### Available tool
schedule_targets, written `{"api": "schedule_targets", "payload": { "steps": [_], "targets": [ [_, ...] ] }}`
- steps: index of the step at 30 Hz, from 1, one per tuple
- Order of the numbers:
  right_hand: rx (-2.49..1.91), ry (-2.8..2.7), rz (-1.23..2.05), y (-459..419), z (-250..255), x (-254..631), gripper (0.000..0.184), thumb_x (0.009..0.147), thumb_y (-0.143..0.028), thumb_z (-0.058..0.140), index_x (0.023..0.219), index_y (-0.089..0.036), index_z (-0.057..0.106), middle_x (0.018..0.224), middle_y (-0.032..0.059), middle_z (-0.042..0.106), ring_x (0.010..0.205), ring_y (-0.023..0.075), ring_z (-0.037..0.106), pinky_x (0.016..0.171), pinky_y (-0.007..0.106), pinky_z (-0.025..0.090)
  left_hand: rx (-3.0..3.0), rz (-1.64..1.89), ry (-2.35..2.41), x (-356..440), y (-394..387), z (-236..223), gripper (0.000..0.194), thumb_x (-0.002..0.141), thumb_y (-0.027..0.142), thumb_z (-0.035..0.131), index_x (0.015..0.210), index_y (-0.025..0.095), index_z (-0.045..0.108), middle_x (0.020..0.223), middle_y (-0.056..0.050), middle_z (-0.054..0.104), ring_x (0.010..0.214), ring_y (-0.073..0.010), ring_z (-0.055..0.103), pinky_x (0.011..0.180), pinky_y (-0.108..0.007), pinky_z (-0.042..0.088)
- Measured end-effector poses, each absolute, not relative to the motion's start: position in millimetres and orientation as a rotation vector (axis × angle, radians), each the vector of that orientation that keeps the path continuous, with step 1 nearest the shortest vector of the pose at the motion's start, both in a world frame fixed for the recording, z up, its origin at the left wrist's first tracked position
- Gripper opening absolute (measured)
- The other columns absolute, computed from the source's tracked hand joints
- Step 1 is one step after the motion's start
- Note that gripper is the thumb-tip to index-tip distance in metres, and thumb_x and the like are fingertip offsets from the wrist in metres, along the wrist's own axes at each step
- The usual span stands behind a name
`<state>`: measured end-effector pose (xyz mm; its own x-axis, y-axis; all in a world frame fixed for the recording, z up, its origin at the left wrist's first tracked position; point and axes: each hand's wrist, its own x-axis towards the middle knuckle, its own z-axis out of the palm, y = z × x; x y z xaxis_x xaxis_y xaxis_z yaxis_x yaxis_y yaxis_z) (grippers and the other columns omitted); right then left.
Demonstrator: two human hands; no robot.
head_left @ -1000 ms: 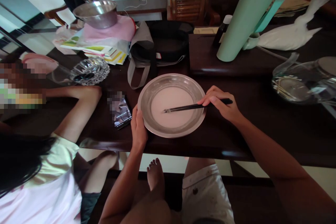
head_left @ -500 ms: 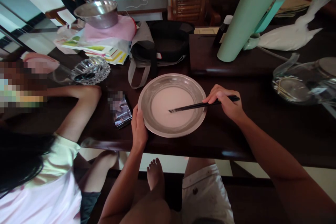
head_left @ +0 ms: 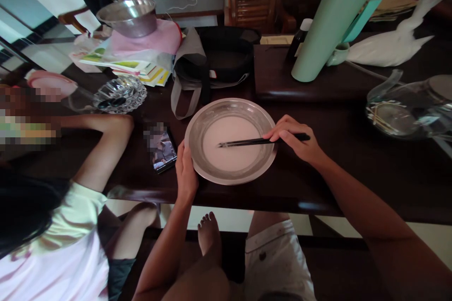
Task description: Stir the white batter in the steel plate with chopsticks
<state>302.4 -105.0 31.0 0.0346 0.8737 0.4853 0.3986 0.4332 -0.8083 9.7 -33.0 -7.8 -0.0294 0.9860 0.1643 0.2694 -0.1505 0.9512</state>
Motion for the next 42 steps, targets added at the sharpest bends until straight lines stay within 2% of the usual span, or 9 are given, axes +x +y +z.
{"api": "schedule_targets", "payload": {
  "steps": [6,12,16,21,24,31,35,42],
  "targets": [
    [-1.121,-1.501,0.542,-105.7,31.8,303.0,0.037,0.101,-0.034,0.049,0.076,-0.028,0.077,0.078,0.0016,0.079,0.077,0.0209,0.065,0.074,0.041,0.049,1.521,1.219,1.374,9.9,-33.0,-6.3,0.051,0.098,0.054,0.043,0.125,0.018,0.067,0.126,-0.009,0.068,0.119,-0.0225,0.060,0.104,-0.031,0.043],
    [-1.187,-1.538,0.510,-106.1,32.3,301.8,0.032,0.098,-0.041,0.054,0.079,-0.029,0.077,0.082,0.0012,0.080,0.080,0.0218,0.064,0.077,0.042,0.049,1.513,1.226,1.381,9.0,-32.9,-8.6,0.052,0.097,0.056,0.043,0.125,0.019,0.067,0.125,-0.009,0.069,0.120,-0.0234,0.059,0.105,-0.033,0.042],
    [-1.153,-1.513,0.528,-106.7,31.5,302.3,0.036,0.100,-0.037,0.050,0.078,-0.029,0.077,0.079,0.0015,0.079,0.079,0.0222,0.064,0.075,0.043,0.049,1.509,1.223,1.367,9.5,-32.9,-8.2,0.051,0.097,0.055,0.043,0.126,0.020,0.066,0.128,-0.009,0.068,0.121,-0.0237,0.059,0.106,-0.034,0.042],
    [-1.160,-1.568,0.490,-106.1,30.4,301.7,0.029,0.098,-0.036,0.054,0.081,-0.029,0.077,0.086,0.0011,0.081,0.080,0.0219,0.063,0.077,0.043,0.049,1.527,1.220,1.376,10.1,-33.4,-5.9,0.052,0.098,0.055,0.042,0.126,0.018,0.066,0.126,-0.009,0.068,0.120,-0.0238,0.059,0.107,-0.034,0.042],
    [-1.144,-1.519,0.492,-106.0,30.8,301.9,0.034,0.100,-0.034,0.051,0.079,-0.029,0.077,0.083,0.0014,0.080,0.079,0.0213,0.064,0.074,0.041,0.049,1.521,1.232,1.375,10.0,-33.3,-6.5,0.052,0.097,0.056,0.043,0.124,0.018,0.067,0.125,-0.009,0.069,0.120,-0.0234,0.059,0.106,-0.033,0.042],
    [-1.176,-1.543,0.488,-106.1,32.1,301.4,0.030,0.098,-0.036,0.054,0.079,-0.030,0.077,0.082,0.0008,0.079,0.081,0.0220,0.064,0.076,0.042,0.050,1.523,1.222,1.383,10.7,-33.4,-4.9,0.049,0.098,0.052,0.043,0.124,0.019,0.067,0.126,-0.008,0.069,0.120,-0.0230,0.059,0.104,-0.032,0.043],
    [-1.135,-1.501,0.524,-106.5,31.8,301.6,0.036,0.100,-0.035,0.050,0.076,-0.030,0.077,0.078,0.0010,0.079,0.078,0.0219,0.065,0.074,0.042,0.049,1.519,1.210,1.382,11.2,-33.9,-3.1,0.049,0.098,0.052,0.042,0.123,0.019,0.067,0.125,-0.008,0.069,0.120,-0.0233,0.059,0.105,-0.032,0.043],
    [-1.171,-1.527,0.491,-105.7,32.0,301.6,0.032,0.099,-0.036,0.053,0.079,-0.030,0.078,0.082,0.0011,0.080,0.080,0.0219,0.064,0.076,0.043,0.049,1.517,1.224,1.373,10.0,-33.1,-6.0,0.051,0.097,0.054,0.043,0.124,0.019,0.067,0.126,-0.009,0.068,0.120,-0.0237,0.059,0.104,-0.033,0.043]
  ]
}}
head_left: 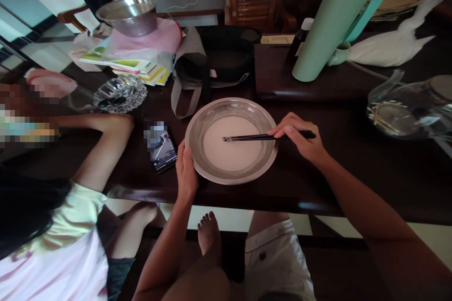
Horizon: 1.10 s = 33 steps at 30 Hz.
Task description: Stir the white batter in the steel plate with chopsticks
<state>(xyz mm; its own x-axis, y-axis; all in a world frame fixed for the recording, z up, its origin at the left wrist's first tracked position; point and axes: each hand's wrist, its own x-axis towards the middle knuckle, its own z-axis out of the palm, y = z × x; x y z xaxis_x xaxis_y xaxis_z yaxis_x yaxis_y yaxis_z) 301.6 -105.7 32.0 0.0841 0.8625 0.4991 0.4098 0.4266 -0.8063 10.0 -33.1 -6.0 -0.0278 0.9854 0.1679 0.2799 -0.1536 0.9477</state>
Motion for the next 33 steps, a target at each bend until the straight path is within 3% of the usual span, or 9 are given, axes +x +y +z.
{"api": "schedule_targets", "payload": {
  "steps": [22,28,33],
  "targets": [
    [-1.123,-1.452,0.549,-105.6,30.4,302.7,0.039,0.100,-0.039,0.050,0.074,-0.030,0.077,0.075,0.0016,0.078,0.077,0.0218,0.065,0.075,0.042,0.050,1.519,1.218,1.360,10.1,-33.5,-5.2,0.051,0.097,0.054,0.043,0.125,0.019,0.067,0.127,-0.009,0.068,0.123,-0.0237,0.058,0.107,-0.033,0.041],
    [-1.173,-1.530,0.510,-105.2,30.5,302.0,0.030,0.098,-0.037,0.055,0.081,-0.030,0.078,0.084,0.0008,0.080,0.082,0.0219,0.064,0.078,0.042,0.050,1.520,1.225,1.367,9.0,-32.6,-7.5,0.051,0.097,0.054,0.043,0.126,0.019,0.067,0.127,-0.009,0.068,0.122,-0.0238,0.059,0.106,-0.033,0.042],
    [-1.097,-1.471,0.575,-105.8,31.3,302.0,0.038,0.101,-0.035,0.050,0.075,-0.029,0.078,0.076,0.0005,0.079,0.077,0.0212,0.066,0.074,0.041,0.050,1.518,1.223,1.363,8.7,-32.3,-8.3,0.050,0.097,0.054,0.044,0.124,0.019,0.067,0.125,-0.008,0.069,0.121,-0.0234,0.059,0.106,-0.032,0.043]
  ]
}}
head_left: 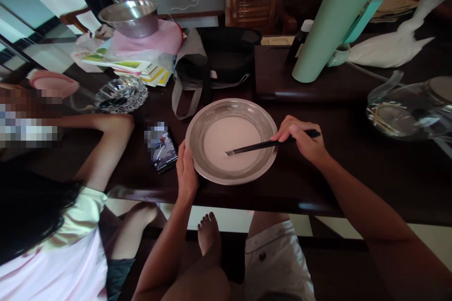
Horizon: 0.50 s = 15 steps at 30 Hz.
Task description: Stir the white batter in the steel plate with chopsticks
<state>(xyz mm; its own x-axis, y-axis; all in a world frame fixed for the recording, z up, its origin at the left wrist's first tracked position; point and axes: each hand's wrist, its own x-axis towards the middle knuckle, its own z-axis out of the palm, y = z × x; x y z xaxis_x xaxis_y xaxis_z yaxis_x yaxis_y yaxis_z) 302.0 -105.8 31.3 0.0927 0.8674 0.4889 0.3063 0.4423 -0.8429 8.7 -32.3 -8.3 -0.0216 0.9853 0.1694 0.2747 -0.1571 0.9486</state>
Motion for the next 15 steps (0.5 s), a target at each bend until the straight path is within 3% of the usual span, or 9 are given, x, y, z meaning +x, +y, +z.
{"api": "schedule_targets", "payload": {
  "steps": [5,10,15],
  "targets": [
    [-1.172,-1.524,0.522,-105.9,31.9,301.3,0.031,0.098,-0.037,0.055,0.079,-0.028,0.078,0.083,0.0015,0.080,0.081,0.0220,0.065,0.077,0.042,0.050,1.522,1.218,1.381,9.6,-32.8,-6.5,0.050,0.098,0.052,0.042,0.125,0.018,0.066,0.127,-0.008,0.068,0.121,-0.0228,0.059,0.106,-0.032,0.042],
    [-1.121,-1.478,0.571,-105.8,29.7,302.0,0.038,0.100,-0.037,0.050,0.074,-0.028,0.077,0.076,0.0010,0.078,0.078,0.0216,0.066,0.074,0.041,0.051,1.514,1.219,1.375,9.8,-32.8,-6.0,0.050,0.097,0.053,0.044,0.124,0.018,0.067,0.126,-0.008,0.069,0.121,-0.0233,0.059,0.105,-0.032,0.043],
    [-1.165,-1.547,0.495,-105.1,29.8,302.3,0.029,0.098,-0.035,0.055,0.080,-0.029,0.078,0.084,0.0008,0.080,0.082,0.0215,0.065,0.077,0.041,0.050,1.497,1.223,1.378,10.0,-33.1,-6.5,0.049,0.097,0.052,0.044,0.125,0.019,0.067,0.127,-0.008,0.068,0.120,-0.0232,0.059,0.105,-0.032,0.043]
  ]
}}
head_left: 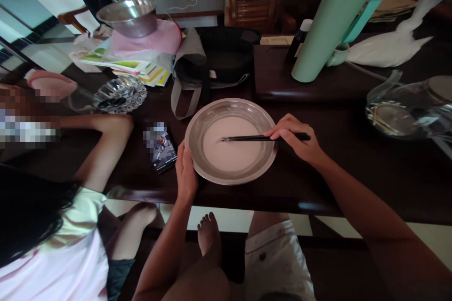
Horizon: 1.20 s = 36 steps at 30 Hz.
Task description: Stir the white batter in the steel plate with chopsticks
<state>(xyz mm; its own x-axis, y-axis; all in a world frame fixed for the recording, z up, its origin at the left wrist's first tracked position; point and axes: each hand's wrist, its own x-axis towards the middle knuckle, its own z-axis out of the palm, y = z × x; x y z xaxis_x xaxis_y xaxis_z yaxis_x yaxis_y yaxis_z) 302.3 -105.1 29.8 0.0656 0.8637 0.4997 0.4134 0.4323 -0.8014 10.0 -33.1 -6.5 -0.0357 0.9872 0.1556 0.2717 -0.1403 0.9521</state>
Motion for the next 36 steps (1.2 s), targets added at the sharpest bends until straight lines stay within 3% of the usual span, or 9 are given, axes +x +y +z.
{"api": "schedule_targets", "payload": {
  "steps": [5,10,15,20,25,30,36],
  "targets": [
    [-1.097,-1.474,0.550,-105.3,29.9,302.6,0.038,0.101,-0.035,0.050,0.076,-0.029,0.078,0.076,0.0013,0.078,0.078,0.0212,0.066,0.073,0.041,0.049,1.516,1.214,1.371,10.1,-32.2,-6.5,0.050,0.097,0.053,0.044,0.125,0.018,0.067,0.127,-0.009,0.068,0.122,-0.0240,0.058,0.107,-0.033,0.042],
    [-1.152,-1.564,0.507,-105.7,30.1,300.9,0.030,0.098,-0.036,0.055,0.081,-0.029,0.078,0.087,0.0012,0.081,0.082,0.0214,0.064,0.077,0.042,0.049,1.523,1.219,1.370,9.5,-31.6,-7.0,0.050,0.098,0.053,0.043,0.125,0.019,0.067,0.125,-0.008,0.069,0.120,-0.0233,0.059,0.105,-0.033,0.043],
    [-1.122,-1.475,0.491,-105.3,29.5,301.6,0.039,0.101,-0.036,0.049,0.074,-0.030,0.077,0.074,0.0004,0.078,0.077,0.0216,0.064,0.074,0.042,0.048,1.509,1.216,1.362,9.5,-32.1,-7.8,0.049,0.098,0.052,0.043,0.125,0.019,0.067,0.125,-0.008,0.069,0.119,-0.0237,0.060,0.105,-0.033,0.043],
    [-1.140,-1.587,0.472,-104.4,28.7,300.7,0.029,0.098,-0.035,0.055,0.082,-0.030,0.078,0.087,0.0001,0.081,0.080,0.0210,0.063,0.077,0.042,0.048,1.504,1.240,1.357,9.5,-32.1,-8.7,0.049,0.098,0.053,0.043,0.124,0.019,0.067,0.126,-0.008,0.068,0.119,-0.0231,0.060,0.104,-0.033,0.043],
    [-1.118,-1.493,0.477,-105.3,29.1,300.8,0.039,0.101,-0.034,0.049,0.075,-0.029,0.077,0.076,0.0006,0.078,0.077,0.0210,0.064,0.073,0.041,0.048,1.526,1.227,1.353,9.5,-31.8,-8.2,0.050,0.097,0.053,0.043,0.123,0.019,0.067,0.128,-0.008,0.068,0.120,-0.0234,0.059,0.103,-0.032,0.044],
    [-1.140,-1.603,0.492,-104.8,29.6,299.3,0.030,0.098,-0.037,0.055,0.081,-0.029,0.077,0.086,0.0006,0.080,0.081,0.0209,0.064,0.077,0.041,0.050,1.528,1.220,1.369,9.7,-32.3,-7.1,0.051,0.098,0.054,0.043,0.126,0.019,0.066,0.127,-0.008,0.068,0.120,-0.0231,0.059,0.103,-0.032,0.044],
    [-1.144,-1.523,0.521,-106.3,30.5,300.8,0.037,0.100,-0.036,0.049,0.076,-0.029,0.076,0.080,0.0010,0.079,0.078,0.0213,0.064,0.074,0.041,0.049,1.510,1.217,1.352,9.9,-33.1,-6.5,0.050,0.098,0.053,0.043,0.126,0.019,0.066,0.128,-0.008,0.068,0.120,-0.0224,0.059,0.104,-0.031,0.043]
  ]
}}
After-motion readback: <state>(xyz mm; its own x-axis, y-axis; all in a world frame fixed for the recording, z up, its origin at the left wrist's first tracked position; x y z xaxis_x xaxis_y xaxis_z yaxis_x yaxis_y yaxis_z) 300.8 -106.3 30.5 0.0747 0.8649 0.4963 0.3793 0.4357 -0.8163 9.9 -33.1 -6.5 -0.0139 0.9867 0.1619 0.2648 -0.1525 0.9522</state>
